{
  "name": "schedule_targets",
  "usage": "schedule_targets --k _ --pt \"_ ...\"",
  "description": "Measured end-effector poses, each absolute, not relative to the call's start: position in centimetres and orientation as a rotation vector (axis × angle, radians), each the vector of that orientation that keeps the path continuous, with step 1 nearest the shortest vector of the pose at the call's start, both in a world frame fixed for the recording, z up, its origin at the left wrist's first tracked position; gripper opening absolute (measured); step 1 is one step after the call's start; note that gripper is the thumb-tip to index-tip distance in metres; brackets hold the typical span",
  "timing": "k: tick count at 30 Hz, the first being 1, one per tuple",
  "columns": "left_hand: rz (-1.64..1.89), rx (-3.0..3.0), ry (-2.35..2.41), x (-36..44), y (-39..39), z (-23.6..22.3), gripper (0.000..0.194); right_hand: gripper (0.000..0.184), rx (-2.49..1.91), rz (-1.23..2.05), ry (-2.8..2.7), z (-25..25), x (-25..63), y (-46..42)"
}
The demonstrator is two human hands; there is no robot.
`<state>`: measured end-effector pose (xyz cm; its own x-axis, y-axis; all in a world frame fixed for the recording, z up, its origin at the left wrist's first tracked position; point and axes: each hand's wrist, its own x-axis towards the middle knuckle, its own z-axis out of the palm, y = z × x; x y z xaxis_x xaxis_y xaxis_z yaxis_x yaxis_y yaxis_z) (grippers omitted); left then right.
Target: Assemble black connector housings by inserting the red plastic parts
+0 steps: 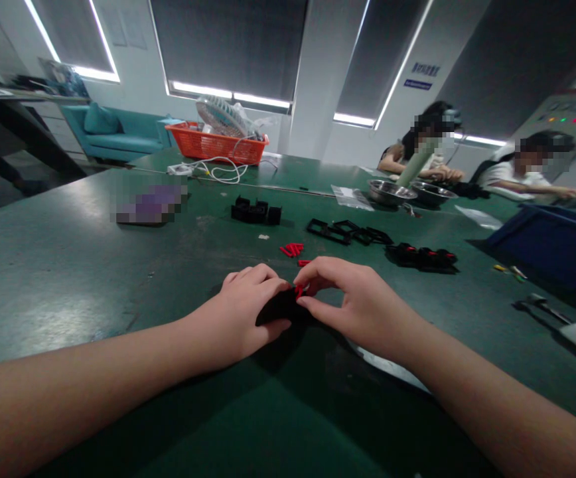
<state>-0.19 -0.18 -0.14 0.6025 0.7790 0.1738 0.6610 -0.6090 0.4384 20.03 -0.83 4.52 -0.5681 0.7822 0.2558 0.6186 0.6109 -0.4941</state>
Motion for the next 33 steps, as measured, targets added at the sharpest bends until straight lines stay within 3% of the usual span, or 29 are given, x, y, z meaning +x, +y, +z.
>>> schedule_targets --k 33 --pt "0.508 2.507 1.16 -0.16 -0.17 -0.24 0.027 0.013 -1.114 0.45 -2.42 4.51 20.07 -0.87"
